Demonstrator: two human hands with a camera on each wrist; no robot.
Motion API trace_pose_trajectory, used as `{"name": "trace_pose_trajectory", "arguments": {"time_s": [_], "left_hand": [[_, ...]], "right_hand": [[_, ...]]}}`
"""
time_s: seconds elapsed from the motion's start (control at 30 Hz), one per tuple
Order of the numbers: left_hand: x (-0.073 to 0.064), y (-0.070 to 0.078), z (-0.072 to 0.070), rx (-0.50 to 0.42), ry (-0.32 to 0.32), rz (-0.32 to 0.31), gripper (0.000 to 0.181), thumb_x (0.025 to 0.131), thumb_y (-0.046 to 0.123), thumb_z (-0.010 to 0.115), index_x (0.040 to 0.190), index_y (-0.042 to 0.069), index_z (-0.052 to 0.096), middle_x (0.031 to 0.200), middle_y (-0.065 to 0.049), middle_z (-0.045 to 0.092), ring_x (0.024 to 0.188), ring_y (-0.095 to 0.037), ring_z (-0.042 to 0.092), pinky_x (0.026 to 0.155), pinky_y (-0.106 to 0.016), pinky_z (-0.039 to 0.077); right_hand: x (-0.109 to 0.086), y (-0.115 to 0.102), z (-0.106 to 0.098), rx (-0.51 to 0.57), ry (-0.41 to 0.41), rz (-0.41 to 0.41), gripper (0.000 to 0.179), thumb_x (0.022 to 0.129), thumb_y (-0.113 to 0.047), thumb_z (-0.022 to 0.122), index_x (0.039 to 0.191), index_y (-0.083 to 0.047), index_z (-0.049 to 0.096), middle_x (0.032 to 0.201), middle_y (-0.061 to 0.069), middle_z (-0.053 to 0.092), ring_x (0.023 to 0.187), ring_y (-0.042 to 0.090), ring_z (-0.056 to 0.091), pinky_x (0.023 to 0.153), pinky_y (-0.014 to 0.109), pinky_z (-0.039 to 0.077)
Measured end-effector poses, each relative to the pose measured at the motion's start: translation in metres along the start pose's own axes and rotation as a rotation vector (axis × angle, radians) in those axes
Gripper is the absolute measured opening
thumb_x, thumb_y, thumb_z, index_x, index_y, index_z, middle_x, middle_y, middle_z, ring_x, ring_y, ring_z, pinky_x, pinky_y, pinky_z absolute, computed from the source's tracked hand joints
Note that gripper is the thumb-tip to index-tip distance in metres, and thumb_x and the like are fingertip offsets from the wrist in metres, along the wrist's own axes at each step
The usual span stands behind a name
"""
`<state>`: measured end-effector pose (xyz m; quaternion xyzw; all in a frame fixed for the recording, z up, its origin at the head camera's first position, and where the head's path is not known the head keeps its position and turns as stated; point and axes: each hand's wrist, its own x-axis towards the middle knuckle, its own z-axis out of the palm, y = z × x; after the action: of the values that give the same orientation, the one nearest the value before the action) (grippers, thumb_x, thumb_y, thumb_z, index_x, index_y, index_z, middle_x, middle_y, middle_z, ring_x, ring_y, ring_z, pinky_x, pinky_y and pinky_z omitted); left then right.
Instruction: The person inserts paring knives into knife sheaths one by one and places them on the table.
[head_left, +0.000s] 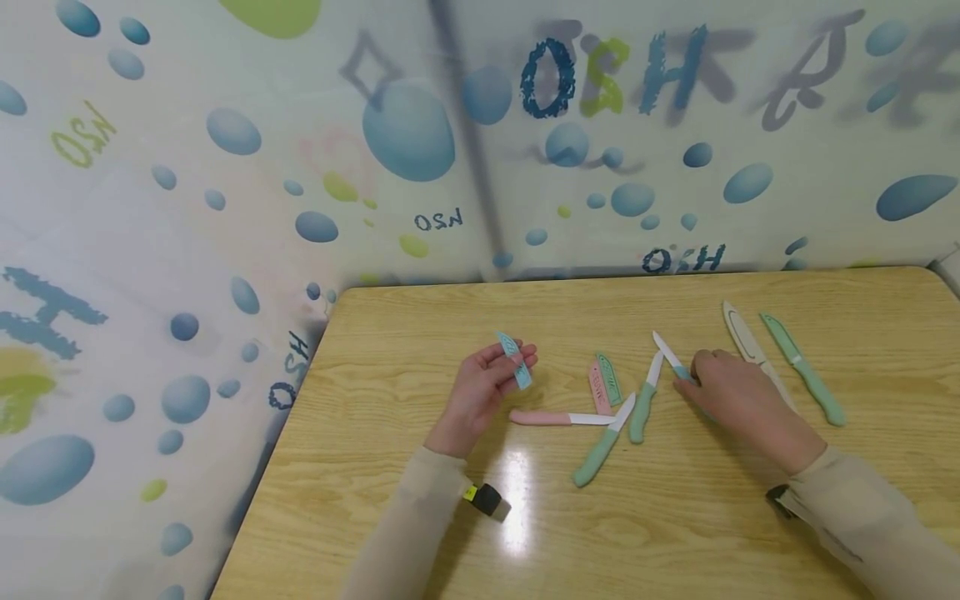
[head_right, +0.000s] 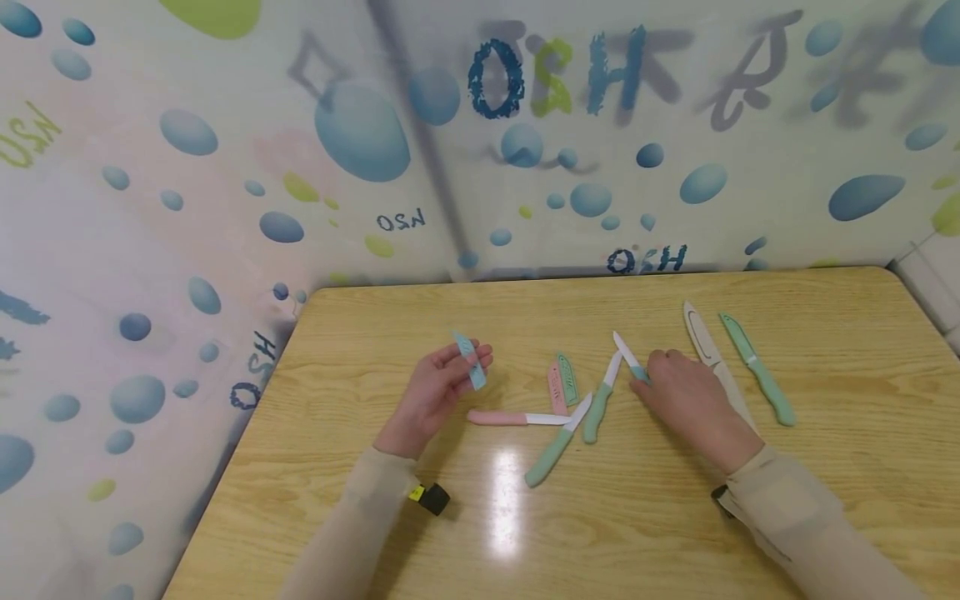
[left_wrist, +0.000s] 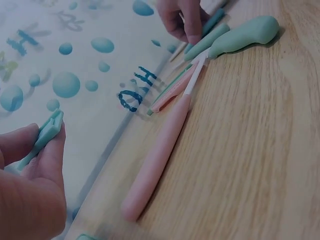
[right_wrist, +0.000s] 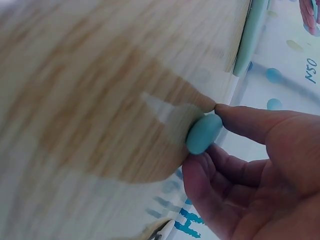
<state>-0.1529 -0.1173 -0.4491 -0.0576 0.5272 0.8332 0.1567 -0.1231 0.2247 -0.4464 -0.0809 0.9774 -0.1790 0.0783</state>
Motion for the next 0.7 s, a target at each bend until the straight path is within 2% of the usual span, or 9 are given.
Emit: {"name": "trace_pose_trajectory", "arguments": {"time_s": [0.2,0.4,0.57,0.7], "left_hand": [[-0.001,-0.002,0.001,-0.005,-0.007,0.011,0.035,0.103,-0.006,0.056,0.137,-0.015,0.053,0.122,-0.020,0.070,0.106,-0.020,0.073,0.098,-0.032,0.057],[-0.003,-0.004,0.004,0.001,0.002,0.007,0.027,0.103,-0.005,0.058,0.130,-0.010,0.057,0.120,-0.016,0.072,0.107,-0.020,0.072,0.098,-0.033,0.058],[-0.004,-0.006,0.006,-0.013,0.008,0.009,0.027,0.104,-0.004,0.057,0.130,-0.009,0.056,0.122,-0.016,0.071,0.109,-0.020,0.072,0.098,-0.033,0.058],[-0.006,-0.007,0.007,-0.034,0.014,0.008,0.029,0.105,-0.003,0.056,0.133,-0.009,0.053,0.125,-0.017,0.070,0.111,-0.021,0.071,0.099,-0.033,0.057]], "right_hand": [[0.002,0.002,0.000,0.007,0.009,-0.007,0.035,0.101,-0.021,0.065,0.072,-0.009,0.049,0.066,0.004,0.045,0.058,0.020,0.042,0.050,0.031,0.033],[0.000,0.001,-0.004,0.025,-0.005,0.001,0.035,0.100,-0.021,0.063,0.070,-0.012,0.048,0.064,0.002,0.042,0.058,0.018,0.040,0.051,0.030,0.031],[-0.008,0.001,-0.012,0.081,-0.016,0.048,0.026,0.101,-0.024,0.059,0.082,-0.006,0.054,0.066,0.003,0.045,0.058,0.019,0.042,0.051,0.030,0.032],[-0.015,0.000,-0.015,0.107,0.017,0.039,0.025,0.101,-0.023,0.058,0.096,0.001,0.057,0.067,0.003,0.050,0.057,0.019,0.045,0.049,0.031,0.034]]}}
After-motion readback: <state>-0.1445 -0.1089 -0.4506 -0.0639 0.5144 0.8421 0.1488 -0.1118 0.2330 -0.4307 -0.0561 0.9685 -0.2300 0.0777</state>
